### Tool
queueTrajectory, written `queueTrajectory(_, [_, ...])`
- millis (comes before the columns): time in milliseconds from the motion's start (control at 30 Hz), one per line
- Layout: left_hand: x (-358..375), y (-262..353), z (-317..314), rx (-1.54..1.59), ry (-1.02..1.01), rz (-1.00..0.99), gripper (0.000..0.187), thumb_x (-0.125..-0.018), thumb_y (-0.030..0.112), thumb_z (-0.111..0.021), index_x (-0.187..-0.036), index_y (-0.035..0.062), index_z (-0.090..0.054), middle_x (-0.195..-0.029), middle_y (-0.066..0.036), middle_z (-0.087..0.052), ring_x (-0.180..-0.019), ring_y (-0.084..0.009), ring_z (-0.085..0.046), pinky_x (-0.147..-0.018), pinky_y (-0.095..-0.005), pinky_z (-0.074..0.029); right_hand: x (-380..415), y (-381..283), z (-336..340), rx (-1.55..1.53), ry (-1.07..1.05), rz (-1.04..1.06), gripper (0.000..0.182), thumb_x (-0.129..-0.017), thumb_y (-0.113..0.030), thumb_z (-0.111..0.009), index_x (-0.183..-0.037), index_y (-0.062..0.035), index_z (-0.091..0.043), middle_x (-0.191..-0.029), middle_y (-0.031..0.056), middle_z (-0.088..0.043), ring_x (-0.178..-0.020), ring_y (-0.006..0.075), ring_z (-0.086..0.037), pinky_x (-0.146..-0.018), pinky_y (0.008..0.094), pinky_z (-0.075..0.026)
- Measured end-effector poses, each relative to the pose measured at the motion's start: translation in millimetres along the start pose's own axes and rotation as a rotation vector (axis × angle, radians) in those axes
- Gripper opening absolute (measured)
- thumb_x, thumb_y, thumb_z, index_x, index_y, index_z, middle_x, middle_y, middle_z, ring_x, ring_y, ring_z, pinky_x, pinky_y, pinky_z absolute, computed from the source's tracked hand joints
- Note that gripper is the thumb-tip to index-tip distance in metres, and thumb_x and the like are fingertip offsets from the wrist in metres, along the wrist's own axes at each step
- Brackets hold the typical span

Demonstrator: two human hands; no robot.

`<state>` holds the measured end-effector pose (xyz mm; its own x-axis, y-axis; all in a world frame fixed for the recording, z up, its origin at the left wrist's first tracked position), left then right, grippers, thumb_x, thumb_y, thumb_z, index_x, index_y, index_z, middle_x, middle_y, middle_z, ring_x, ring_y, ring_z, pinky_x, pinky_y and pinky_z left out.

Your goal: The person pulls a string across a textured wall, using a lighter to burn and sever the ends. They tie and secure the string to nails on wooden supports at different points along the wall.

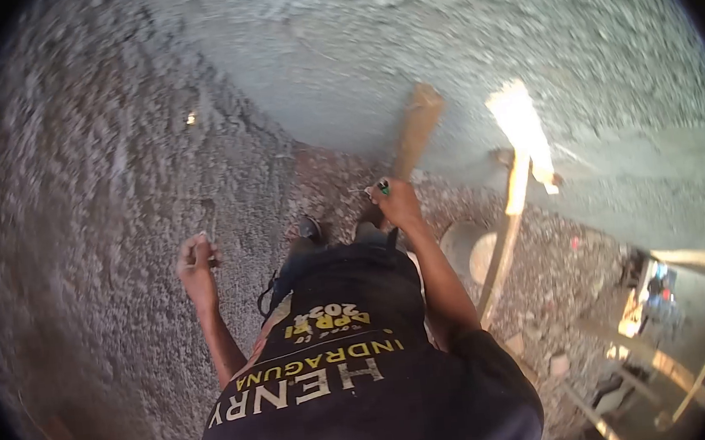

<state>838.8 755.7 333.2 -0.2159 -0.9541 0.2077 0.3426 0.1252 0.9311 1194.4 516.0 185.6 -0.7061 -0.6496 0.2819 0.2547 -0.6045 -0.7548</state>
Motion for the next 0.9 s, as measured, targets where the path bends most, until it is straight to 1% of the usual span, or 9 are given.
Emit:
queueTrajectory(133, [18,-67,-2,-0.089,-0.114,0.153,0.017,-0.096,0.021,-0.058,-0.095,0.0049,-0.064,-0.067,0.0,-0.057,-0.057,-0.0075,-0.053,-0.052,-0.0231,-0.043,39,69,40,-0.075,0.218,-0.201,0.019,-0.082,-0.018,-0.062,-0.093,-0.0036,-0.068,-0.075,0.0189,-0.066,-0.071,0.0338,-0.066,-0.068,0.0393,-0.049])
queueTrajectory(167, [20,-76,-8,-0.136,-0.176,0.152,0.017,-0.096,0.021,-0.059,-0.094,0.0048,-0.063,-0.063,0.001,-0.054,-0.053,-0.0069,-0.049,-0.05,-0.0233,-0.04,44,88,41,-0.242,0.19,-0.339,0.034,-0.082,-0.017,-0.063,-0.112,-0.0026,-0.064,-0.074,0.0151,-0.068,-0.071,0.0299,-0.067,-0.069,0.0399,-0.05])
queueTrajectory(233, [22,-81,-25,-0.174,-0.268,0.163,0.017,-0.096,0.021,-0.059,-0.094,0.0047,-0.063,-0.062,0.002,-0.053,-0.053,-0.0063,-0.048,-0.049,-0.0233,-0.039,22,112,48,-0.225,0.24,-0.245,0.053,-0.083,-0.008,-0.062,-0.134,-0.0035,-0.049,-0.074,0.0073,-0.066,-0.059,0.0134,-0.058,-0.05,0.0287,-0.047])
queueTrajectory(300, [25,-81,-45,-0.233,-0.403,0.172,0.019,-0.095,0.023,-0.059,-0.094,0.0038,-0.063,-0.061,0.003,-0.051,-0.052,-0.005,-0.045,-0.048,-0.0232,-0.036,13,40,69,-0.391,0.142,-0.31,0.069,-0.081,-0.011,-0.067,-0.141,0.0058,-0.038,-0.084,0.013,-0.067,-0.067,0.0176,-0.064,-0.058,0.0311,-0.051])
queueTrajectory(367, [23,-70,-57,-0.268,-0.42,0.149,0.02,-0.095,0.023,-0.06,-0.094,0.0035,-0.063,-0.061,0.003,-0.051,-0.052,-0.0046,-0.045,-0.048,-0.023,-0.036,-23,20,64,-0.651,0.15,-0.132,0.06,-0.08,-0.008,-0.067,-0.134,0.006,-0.044,-0.081,0.0115,-0.064,-0.063,0.0144,-0.061,-0.05,0.0274,-0.049])
queueTrajectory(500, [18,-61,-70,-0.229,-0.431,0.1,0.02,-0.095,0.022,-0.06,-0.093,0.0024,-0.063,-0.061,0.004,-0.051,-0.053,-0.0038,-0.044,-0.048,-0.0227,-0.035,-52,28,50,-0.7,0.297,-0.17,0.041,-0.081,-0.008,-0.065,-0.118,0.006,-0.054,-0.076,0.0092,-0.065,-0.06,0.0152,-0.061,-0.046,0.029,-0.049])
queueTrajectory(567, [19,-69,-62,-0.218,-0.431,0.091,0.02,-0.096,0.022,-0.06,-0.093,0.0023,-0.063,-0.061,0.004,-0.051,-0.053,-0.0039,-0.044,-0.048,-0.0225,-0.036,-48,40,57,-0.641,0.484,-0.3,0.016,-0.081,-0.006,-0.062,-0.094,0.0028,-0.061,-0.072,0.0075,-0.063,-0.058,0.0141,-0.058,-0.045,0.0273,-0.047])
queueTrajectory(667, [25,-91,-51,-0.167,-0.434,0.114,0.019,-0.095,0.022,-0.06,-0.09,0.0045,-0.064,-0.059,0.004,-0.049,-0.052,-0.0042,-0.044,-0.048,-0.0238,-0.037,-42,36,58,-0.608,0.492,-0.29,0.009,-0.081,-0.006,-0.061,-0.082,0.0023,-0.064,-0.069,0.0066,-0.063,-0.057,0.0139,-0.058,-0.045,0.0267,-0.046])
queueTrajectory(900, [30,-124,-13,-0.101,-0.528,0.155,0.023,-0.094,0.025,-0.063,-0.095,0.0022,-0.064,-0.059,0.003,-0.05,-0.051,-0.0049,-0.043,-0.048,-0.0247,-0.036,7,-85,50,-0.528,0.31,-0.138,0.013,-0.081,-0.01,-0.066,-0.087,0.0025,-0.064,-0.066,0.0066,-0.062,-0.053,0.0139,-0.058,-0.045,0.0281,-0.045])
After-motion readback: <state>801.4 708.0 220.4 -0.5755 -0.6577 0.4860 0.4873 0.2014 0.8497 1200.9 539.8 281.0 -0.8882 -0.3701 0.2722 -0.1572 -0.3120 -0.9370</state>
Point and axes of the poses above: each hand's wrist, its own x-axis away from the middle knuckle, its own z-axis out of the back of the hand, y = z × x, the point moved 10 cm from there along -x, towards the middle knuckle
